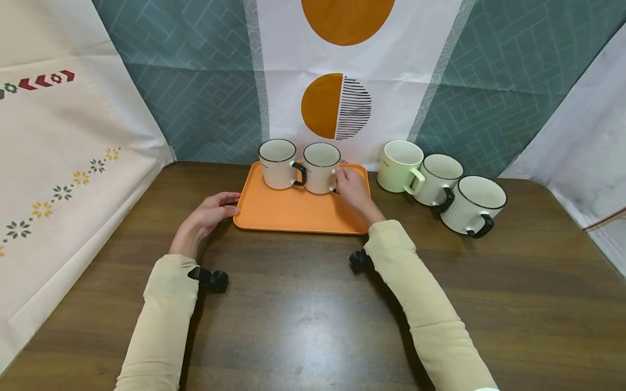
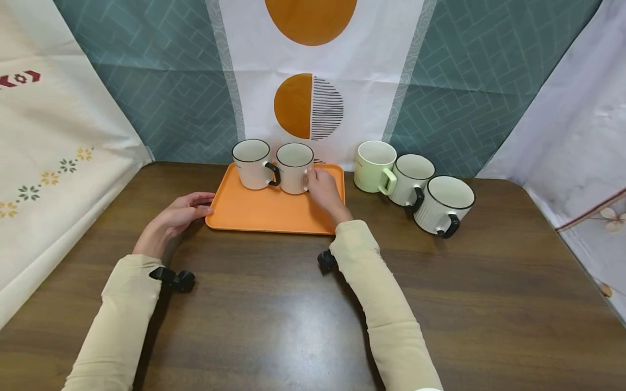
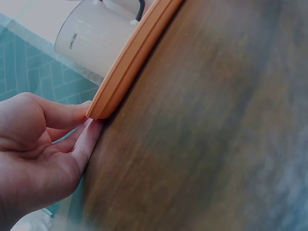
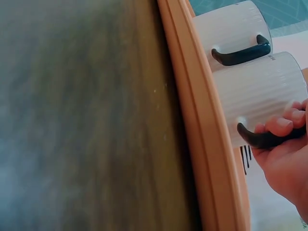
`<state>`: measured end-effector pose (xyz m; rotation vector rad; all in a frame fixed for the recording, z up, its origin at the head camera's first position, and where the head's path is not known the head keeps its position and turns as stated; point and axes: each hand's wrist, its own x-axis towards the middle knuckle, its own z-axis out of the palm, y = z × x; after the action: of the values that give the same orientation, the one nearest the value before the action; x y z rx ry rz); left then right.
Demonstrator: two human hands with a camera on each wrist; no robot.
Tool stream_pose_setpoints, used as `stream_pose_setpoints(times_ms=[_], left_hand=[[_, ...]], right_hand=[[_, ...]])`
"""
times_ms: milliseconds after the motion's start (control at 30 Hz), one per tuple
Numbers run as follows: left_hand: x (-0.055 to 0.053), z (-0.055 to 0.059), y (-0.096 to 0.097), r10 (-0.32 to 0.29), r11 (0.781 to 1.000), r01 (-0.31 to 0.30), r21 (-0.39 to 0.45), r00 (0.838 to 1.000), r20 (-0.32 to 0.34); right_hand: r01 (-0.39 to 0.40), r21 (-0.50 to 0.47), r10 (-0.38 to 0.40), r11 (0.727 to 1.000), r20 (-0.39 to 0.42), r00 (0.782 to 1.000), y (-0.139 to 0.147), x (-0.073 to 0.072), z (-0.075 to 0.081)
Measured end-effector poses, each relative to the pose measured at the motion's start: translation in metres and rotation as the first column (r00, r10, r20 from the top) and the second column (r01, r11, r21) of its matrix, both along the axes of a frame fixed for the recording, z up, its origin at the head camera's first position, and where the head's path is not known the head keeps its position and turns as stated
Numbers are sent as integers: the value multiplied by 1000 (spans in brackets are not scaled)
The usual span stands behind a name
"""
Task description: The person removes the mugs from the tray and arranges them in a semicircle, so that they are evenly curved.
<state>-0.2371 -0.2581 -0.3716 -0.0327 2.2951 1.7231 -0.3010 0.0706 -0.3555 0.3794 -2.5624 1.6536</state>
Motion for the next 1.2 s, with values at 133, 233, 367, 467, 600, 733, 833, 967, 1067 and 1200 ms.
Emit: stream_pose_setpoints(times_ms=[133, 233, 367, 467, 600, 733, 833, 967, 1067, 1200], left_hand=[[0, 0, 0, 3, 1000, -3, -10, 1000, 2], [0, -1, 0, -4, 1000, 4, -16, 1000, -7], [1, -1, 1, -3, 1000, 3, -12, 1000, -6], [1, -1, 2, -1, 1000, 1, -9, 1000, -1], [0, -2, 1, -2, 1000, 2, -8, 1000, 0], [0, -2, 1, -1, 1000, 1, -6, 1000, -2], [0, -2, 1, 0, 1000, 0, -9, 1000, -3], [0, -2, 1, -1, 1000, 1, -10, 1000, -4], [0, -2, 1, -3, 1000, 3, -9, 1000, -9], [0, -2, 1, -3, 1000, 2, -12, 1000, -12]], right_hand=[[-18, -13, 18, 1000, 1, 1000, 7, 5, 0], [-6, -15, 6, 1000, 23, 1000, 13, 9, 0], [13, -14, -13, 1000, 37, 999, 20, 16, 2], [5, -32, -4, 999, 34, 999, 25, 21, 7], [-21, -69, 23, 997, 29, 999, 32, 29, 14], [-30, -105, 35, 994, 50, 998, 38, 38, 21], [-20, -126, 32, 992, 89, 995, 43, 45, 27], [4, -124, 12, 992, 125, 992, 51, 54, 35], [4, -144, 13, 990, 114, 993, 60, 60, 40], [-23, -212, 40, 977, 77, 996, 74, 67, 48]])
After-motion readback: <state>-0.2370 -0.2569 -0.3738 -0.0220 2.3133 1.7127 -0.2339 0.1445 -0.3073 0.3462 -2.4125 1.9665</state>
